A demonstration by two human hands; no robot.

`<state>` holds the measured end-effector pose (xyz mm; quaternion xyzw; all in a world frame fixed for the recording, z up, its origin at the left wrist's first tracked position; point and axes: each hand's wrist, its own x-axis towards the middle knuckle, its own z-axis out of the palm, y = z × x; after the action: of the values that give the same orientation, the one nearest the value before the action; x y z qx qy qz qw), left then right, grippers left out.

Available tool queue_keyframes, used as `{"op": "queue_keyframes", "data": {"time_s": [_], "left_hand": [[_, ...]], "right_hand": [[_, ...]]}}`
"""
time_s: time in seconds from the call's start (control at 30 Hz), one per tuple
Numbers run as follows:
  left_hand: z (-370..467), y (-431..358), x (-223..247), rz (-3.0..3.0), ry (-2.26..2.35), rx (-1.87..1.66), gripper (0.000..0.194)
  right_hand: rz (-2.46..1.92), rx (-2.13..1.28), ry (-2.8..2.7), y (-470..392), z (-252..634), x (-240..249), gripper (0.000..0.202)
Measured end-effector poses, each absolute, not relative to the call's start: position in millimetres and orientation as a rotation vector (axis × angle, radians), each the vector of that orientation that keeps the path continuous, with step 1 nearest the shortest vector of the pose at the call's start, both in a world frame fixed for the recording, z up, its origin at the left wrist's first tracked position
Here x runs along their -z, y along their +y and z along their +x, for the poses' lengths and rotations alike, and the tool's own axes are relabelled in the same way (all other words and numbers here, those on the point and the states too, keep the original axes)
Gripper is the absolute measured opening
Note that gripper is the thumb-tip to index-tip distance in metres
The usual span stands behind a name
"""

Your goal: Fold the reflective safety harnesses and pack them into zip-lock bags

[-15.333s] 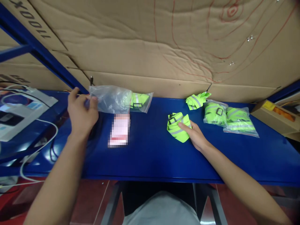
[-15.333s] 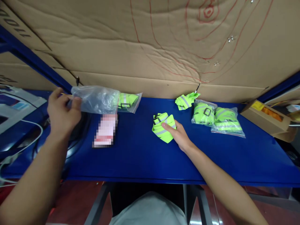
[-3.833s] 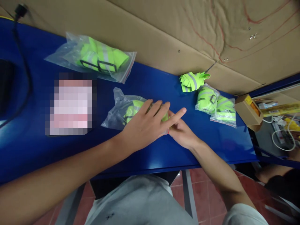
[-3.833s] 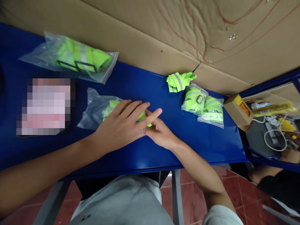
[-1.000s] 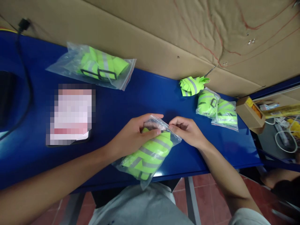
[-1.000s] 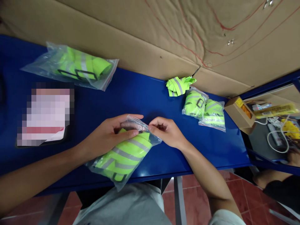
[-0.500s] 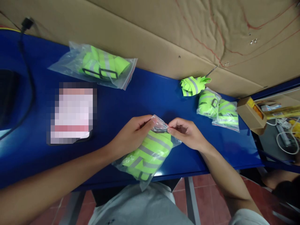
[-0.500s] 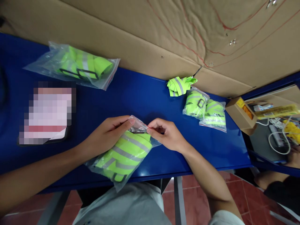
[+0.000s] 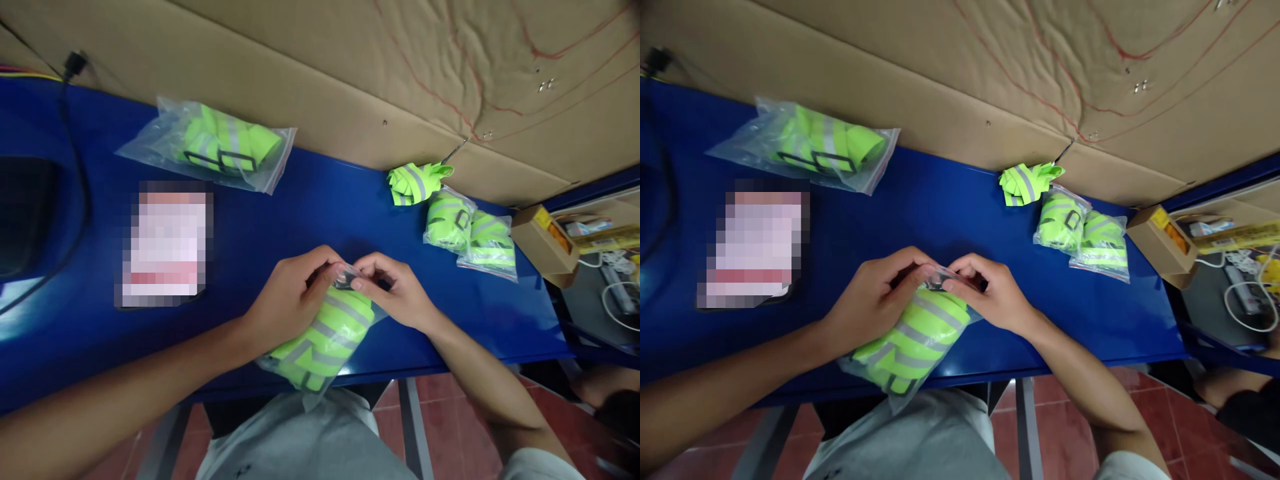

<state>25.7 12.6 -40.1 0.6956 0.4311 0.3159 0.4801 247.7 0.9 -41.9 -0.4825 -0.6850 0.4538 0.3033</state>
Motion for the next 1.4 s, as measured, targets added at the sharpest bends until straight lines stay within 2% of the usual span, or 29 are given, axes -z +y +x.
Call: {"op": "queue_keyframes", "data": {"time_s": [0.17, 0.77, 1.03, 1.3, 1.4], "left_hand": [[28.1, 9.1, 38.4, 1.708, 1.005, -0.718, 0.026], [21.3, 21.5, 41.2, 1.770, 0.919, -0.734, 0.017], [20.4, 25.8, 42.9, 1.624, 0.929, -0.712, 0.020], [19.6, 25.5, 40.9, 1.669, 0.865, -0.765, 0.016], [19.0, 25.6, 41.3, 1.632, 0.848, -0.688, 0.018]], "right_hand": [[-1.248, -1.033, -1.885, -6.4, 240.8, 40.4, 0.019], [-1.131, -0.818, -2.006, -7.4, 242.9, 38.2, 0.007], [-1.222, -0.937, -1.938, -1.1, 248.6, 42.9, 0.017], [-1.075, -1.090, -1.983, -1.3, 247.6, 39.8, 0.015], [-1.081, -1.099, -1.994, -2.0, 247.5, 38.6, 0.014]]}}
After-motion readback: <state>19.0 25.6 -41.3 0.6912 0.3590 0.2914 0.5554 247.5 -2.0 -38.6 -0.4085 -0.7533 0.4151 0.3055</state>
